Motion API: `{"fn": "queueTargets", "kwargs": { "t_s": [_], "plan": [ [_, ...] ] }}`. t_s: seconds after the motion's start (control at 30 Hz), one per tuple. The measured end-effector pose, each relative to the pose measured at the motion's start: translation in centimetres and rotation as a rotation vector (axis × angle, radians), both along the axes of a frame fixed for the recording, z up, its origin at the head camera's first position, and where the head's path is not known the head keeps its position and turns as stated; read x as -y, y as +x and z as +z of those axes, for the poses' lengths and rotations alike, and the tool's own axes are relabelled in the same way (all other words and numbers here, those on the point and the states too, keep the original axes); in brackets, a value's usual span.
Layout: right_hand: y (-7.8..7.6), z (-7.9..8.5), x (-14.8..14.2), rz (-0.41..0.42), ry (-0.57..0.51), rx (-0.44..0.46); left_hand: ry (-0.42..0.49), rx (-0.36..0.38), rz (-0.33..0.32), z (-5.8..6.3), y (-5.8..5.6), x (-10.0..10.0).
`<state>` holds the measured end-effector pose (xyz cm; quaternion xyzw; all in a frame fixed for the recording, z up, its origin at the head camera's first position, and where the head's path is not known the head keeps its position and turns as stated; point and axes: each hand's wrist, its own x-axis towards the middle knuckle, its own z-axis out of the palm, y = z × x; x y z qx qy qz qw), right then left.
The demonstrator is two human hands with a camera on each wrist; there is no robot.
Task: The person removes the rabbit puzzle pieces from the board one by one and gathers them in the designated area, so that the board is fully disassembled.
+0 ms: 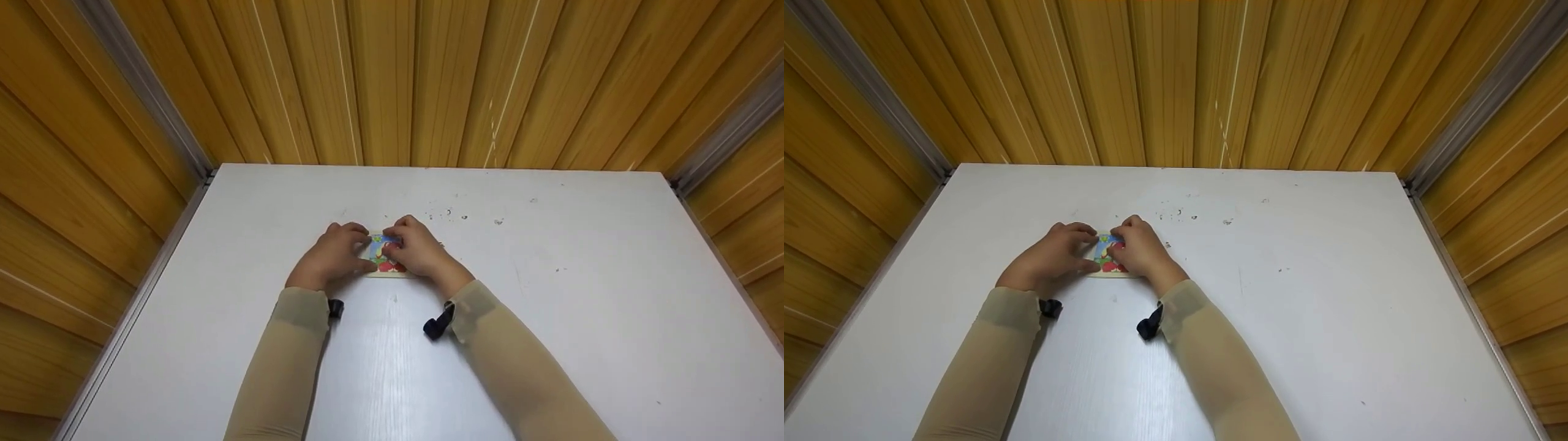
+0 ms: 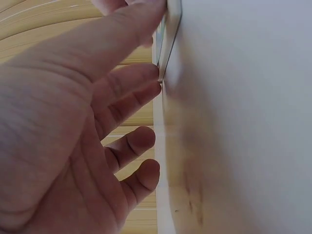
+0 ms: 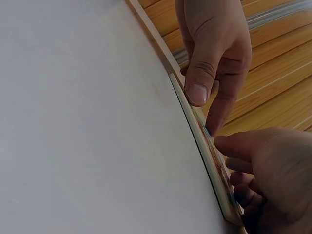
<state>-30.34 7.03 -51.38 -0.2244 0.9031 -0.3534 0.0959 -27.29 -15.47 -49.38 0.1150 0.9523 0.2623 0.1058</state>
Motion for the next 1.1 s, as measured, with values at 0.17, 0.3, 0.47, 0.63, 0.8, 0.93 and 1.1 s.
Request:
{"fn": "queueTargets", "kwargs": {
  "t_s": [0.17, 0.3, 0.47, 0.63, 0.8, 0.93, 1.1],
  "plan": [
    [-0.1, 0.5, 0.4, 0.009, 0.024, -0.008, 0.005, 0.004, 0.014, 0.4, 0.0, 0.1],
    [-0.3, 0.9, 0.9, 0.001, 0.033, 0.002, 0.014, 0.004, 0.017, 0.8, 0.0, 0.3],
    [0.0, 1.3, 1.5, -0.004, 0.086, 0.038, 0.009, 0.024, 0.016, 1.0, 0.1, 0.4],
    [0.2, 1.8, 1.9, -0.005, 0.128, 0.043, -0.01, 0.016, 0.004, 0.9, 0.2, 0.2],
    [0.1, 2.1, 2.1, 0.001, 0.121, 0.053, -0.013, 0.011, 0.009, 0.9, 0.0, 0.2],
    [0.0, 2.2, 2.3, -0.008, 0.134, 0.072, -0.008, 0.014, 0.01, 0.8, 0.0, 0.2],
    [0.0, 2.2, 2.6, -0.023, 0.141, 0.084, -0.01, 0.009, 0.003, 0.8, 0.1, 0.4]
  ]
}}
